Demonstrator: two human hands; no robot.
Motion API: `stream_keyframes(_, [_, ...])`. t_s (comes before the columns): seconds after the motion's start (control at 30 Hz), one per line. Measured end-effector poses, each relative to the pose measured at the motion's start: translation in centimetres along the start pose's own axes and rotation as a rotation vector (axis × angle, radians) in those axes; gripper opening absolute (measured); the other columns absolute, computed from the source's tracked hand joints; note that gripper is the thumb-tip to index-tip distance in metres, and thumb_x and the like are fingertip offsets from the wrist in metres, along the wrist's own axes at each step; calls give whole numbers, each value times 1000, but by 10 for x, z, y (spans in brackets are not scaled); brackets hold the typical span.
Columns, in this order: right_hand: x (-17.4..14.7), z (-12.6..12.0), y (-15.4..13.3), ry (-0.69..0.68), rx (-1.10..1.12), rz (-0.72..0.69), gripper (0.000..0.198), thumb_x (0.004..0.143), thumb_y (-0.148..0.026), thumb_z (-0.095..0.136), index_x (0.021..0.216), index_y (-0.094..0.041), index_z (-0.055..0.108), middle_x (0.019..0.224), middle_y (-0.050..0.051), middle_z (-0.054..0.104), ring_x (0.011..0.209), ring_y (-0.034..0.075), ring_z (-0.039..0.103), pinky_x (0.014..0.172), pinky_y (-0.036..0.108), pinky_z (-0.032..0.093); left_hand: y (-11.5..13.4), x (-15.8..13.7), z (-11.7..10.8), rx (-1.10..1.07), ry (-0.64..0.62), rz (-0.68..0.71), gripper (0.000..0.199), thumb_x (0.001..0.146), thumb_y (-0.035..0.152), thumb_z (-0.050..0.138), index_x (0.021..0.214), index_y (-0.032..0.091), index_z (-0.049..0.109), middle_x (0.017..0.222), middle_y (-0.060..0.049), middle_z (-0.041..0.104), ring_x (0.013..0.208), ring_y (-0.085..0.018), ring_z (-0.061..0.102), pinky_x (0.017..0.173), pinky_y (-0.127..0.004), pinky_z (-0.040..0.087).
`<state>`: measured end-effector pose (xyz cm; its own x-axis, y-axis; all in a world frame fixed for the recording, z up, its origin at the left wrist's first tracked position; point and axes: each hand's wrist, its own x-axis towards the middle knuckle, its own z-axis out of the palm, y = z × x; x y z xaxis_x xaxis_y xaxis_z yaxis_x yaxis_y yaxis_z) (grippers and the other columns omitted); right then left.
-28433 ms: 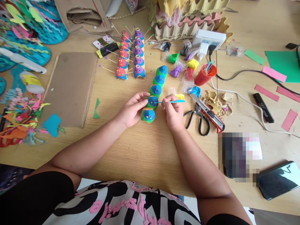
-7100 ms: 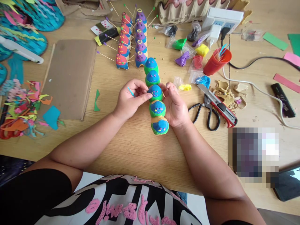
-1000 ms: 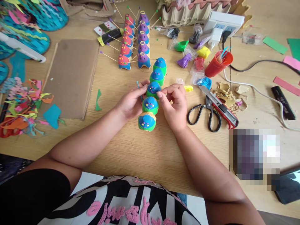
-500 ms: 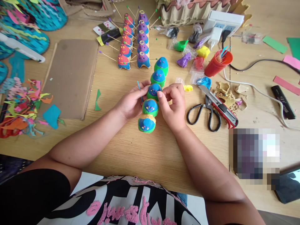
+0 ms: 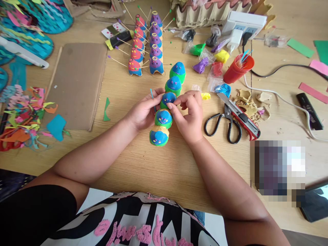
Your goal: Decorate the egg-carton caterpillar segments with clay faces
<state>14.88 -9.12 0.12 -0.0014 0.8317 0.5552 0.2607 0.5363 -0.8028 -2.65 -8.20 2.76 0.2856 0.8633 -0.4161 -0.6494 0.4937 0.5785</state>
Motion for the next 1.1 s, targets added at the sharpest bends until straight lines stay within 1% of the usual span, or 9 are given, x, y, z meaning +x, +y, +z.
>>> stream_keyframes(0.2, [0, 1, 0, -2, 51, 50, 32, 95, -56, 82, 94, -26, 69, 99, 2, 54, 92, 17, 57, 79, 36, 60, -1, 2, -4, 0, -52, -19, 23, 101, 32, 78, 121, 29, 68, 94, 4, 80, 73, -12, 79, 67, -22, 61])
stream_keyframes(0.37, [0, 3, 1, -22, 117, 70, 36, 93, -60, 83, 93, -27, 69, 99, 2, 53, 91, 16, 56, 77, 33, 59, 0, 0, -6, 76, -79, 23, 18, 99, 26, 79, 113, 26, 69, 96, 3, 80, 78, -13, 79, 70, -24, 61])
stream_keyframes(0.5, [0, 4, 3, -17, 143, 63, 36, 92, -59, 84, 93, -27, 68, 99, 1, 53, 93, 16, 58, 76, 32, 60, 0, 0, -5, 82, -83, 32, 14, 98, 24, 79, 108, 25, 69, 95, 3, 79, 79, -13, 79, 72, -24, 61])
stream_keyframes(0.63, [0, 4, 4, -26, 177, 81, 35, 92, -57, 85, 94, -27, 67, 101, 1, 53, 94, 15, 59, 75, 31, 60, 0, 0, -3, 78, -90, 35, 13, 98, 23, 79, 106, 24, 68, 91, 3, 78, 74, -12, 77, 68, -22, 59])
stream_keyframes(0.77, [0, 5, 5, -30, 199, 88, 34, 93, -55, 85, 94, -27, 67, 102, 1, 52, 94, 15, 59, 73, 30, 59, 0, -1, -2, 80, -89, 41, 12, 98, 22, 79, 105, 24, 69, 94, 3, 79, 74, -11, 77, 67, -22, 59])
stream_keyframes(0.9, [-1, 6, 7, -17, 176, 61, 32, 93, -55, 85, 94, -28, 67, 102, 1, 52, 93, 15, 58, 71, 30, 58, 1, -1, -2, 79, -70, 41, 14, 98, 21, 79, 106, 25, 69, 95, 3, 80, 77, -12, 79, 69, -22, 60])
stream_keyframes(1.1, [0, 5, 4, -13, 164, 32, 26, 94, -49, 85, 93, -27, 70, 100, 1, 53, 89, 14, 57, 71, 30, 55, 1, -1, -3, 79, -96, 39, 18, 98, 23, 78, 113, 26, 68, 95, 4, 80, 77, -12, 79, 71, -22, 61])
